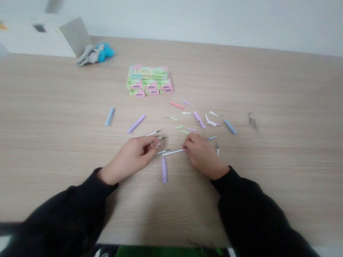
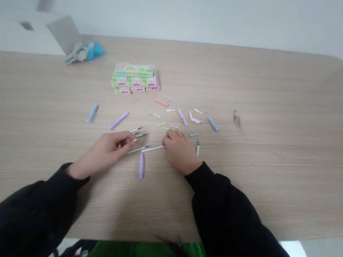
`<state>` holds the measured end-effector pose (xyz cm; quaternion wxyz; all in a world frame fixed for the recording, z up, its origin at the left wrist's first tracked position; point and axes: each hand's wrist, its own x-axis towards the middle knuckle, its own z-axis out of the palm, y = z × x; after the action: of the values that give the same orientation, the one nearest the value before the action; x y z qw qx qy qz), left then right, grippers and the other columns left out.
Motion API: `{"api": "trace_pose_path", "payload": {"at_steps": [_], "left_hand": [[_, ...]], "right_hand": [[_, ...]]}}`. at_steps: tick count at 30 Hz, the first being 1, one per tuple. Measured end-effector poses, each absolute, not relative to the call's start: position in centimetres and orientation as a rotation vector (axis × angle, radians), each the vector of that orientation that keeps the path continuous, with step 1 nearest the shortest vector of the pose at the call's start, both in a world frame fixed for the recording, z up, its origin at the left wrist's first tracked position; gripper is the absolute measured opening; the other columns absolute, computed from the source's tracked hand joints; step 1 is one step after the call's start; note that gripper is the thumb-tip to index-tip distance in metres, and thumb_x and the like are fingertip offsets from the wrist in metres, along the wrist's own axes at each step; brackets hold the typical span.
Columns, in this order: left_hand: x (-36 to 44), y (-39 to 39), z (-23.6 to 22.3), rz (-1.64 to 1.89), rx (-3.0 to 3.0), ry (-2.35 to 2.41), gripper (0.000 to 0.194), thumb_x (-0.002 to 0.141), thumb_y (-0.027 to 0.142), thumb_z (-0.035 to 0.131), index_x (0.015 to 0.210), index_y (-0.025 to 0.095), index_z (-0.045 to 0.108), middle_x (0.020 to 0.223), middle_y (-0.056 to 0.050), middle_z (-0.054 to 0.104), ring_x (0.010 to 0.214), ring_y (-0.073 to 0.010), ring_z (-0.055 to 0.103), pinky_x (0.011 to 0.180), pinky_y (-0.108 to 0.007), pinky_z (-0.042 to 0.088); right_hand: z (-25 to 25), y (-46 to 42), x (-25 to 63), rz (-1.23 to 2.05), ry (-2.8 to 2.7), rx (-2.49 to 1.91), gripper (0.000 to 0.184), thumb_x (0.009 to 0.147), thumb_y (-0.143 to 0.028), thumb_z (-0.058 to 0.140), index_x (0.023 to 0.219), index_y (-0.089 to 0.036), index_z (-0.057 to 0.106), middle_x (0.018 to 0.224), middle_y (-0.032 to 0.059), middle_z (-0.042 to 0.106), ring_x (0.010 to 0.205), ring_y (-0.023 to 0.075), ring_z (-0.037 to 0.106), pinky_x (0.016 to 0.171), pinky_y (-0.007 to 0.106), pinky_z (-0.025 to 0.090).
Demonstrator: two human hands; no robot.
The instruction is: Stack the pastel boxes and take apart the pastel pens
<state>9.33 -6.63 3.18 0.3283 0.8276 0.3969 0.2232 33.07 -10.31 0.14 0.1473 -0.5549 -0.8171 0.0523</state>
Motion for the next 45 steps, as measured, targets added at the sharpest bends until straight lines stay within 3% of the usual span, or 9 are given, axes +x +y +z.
{"api": "trace_pose_path", "payload": {"at_steps": [10,16,26,32,37,41,45], "left_hand": [[9.4,-6.4,3.3,0.588,2.062,1.023,0.018,0.092,0.033,0.055,0.089,0.018,0.064,0.067,0.004,0.053,0.063,-0.013,0.048,0.062,-0.024,0.037],[9.5,-6.4,3.6,0.602,1.884,0.913,0.026,0.092,0.036,0.055,0.075,0.017,0.061,0.064,0.003,0.051,0.061,-0.0117,0.046,0.06,-0.024,0.036],[9.3,-6.5,3.5,0.584,1.752,0.833,0.032,0.092,0.046,0.057,0.085,0.017,0.069,0.066,0.001,0.062,0.064,-0.0129,0.054,0.066,-0.025,0.043],[9.6,-6.9,3.3,0.537,1.788,0.883,0.031,0.09,0.043,0.06,0.084,0.016,0.074,0.064,-0.001,0.064,0.063,-0.015,0.056,0.063,-0.026,0.042],[9.6,-6.8,3.4,0.604,1.768,0.984,0.033,0.088,0.045,0.062,0.077,0.015,0.074,0.061,-0.001,0.063,0.062,-0.0149,0.054,0.06,-0.026,0.039],[9.1,-6.3,3.7,0.738,1.741,1.079,0.035,0.087,0.047,0.063,0.077,0.015,0.074,0.059,-0.001,0.063,0.062,-0.015,0.054,0.062,-0.026,0.041],[8.7,-5.9,3.7,0.854,1.736,1.123,0.035,0.086,0.046,0.064,0.075,0.015,0.073,0.063,-0.002,0.065,0.063,-0.0146,0.056,0.065,-0.026,0.043]], "right_hand": [[1.1,-10.4,33.6,0.033,-2.125,-1.473,0.016,0.098,-0.011,0.047,0.092,-0.019,0.059,0.096,0.0027,0.069,0.097,0.0194,0.061,0.099,0.037,0.025],[1.1,-10.8,33.1,-0.028,-2.133,-1.424,0.018,0.098,-0.009,0.043,0.092,-0.021,0.056,0.096,0.0028,0.069,0.095,0.0185,0.061,0.101,0.036,0.024],[1.3,-11.1,33.0,-0.044,-2.226,-1.386,0.021,0.098,-0.008,0.042,0.091,-0.022,0.057,0.089,0.0009,0.071,0.094,0.018,0.064,0.108,0.038,0.019],[1.3,-11.1,32.7,-0.096,-2.233,-1.36,0.02,0.099,-0.01,0.044,0.092,-0.021,0.059,0.089,0.0012,0.071,0.093,0.0186,0.064,0.107,0.04,0.021],[2.9,-11.7,32.9,-0.015,-2.063,-1.407,0.005,0.093,-0.019,0.058,0.098,-0.02,0.057,0.11,0.0098,0.065,0.11,0.026,0.058,0.098,0.041,0.034],[3.8,-12.7,33.4,0.394,-2.216,-1.373,0.017,0.084,-0.018,0.067,0.097,-0.02,0.057,0.097,0.006,0.062,0.089,0.0212,0.059,0.08,0.033,0.044],[2.5,-13.2,32.3,0.661,-2.388,-1.48,0.008,0.084,-0.008,0.063,0.087,-0.016,0.061,0.101,0.0093,0.061,0.089,0.0201,0.06,0.081,0.032,0.047]]}}
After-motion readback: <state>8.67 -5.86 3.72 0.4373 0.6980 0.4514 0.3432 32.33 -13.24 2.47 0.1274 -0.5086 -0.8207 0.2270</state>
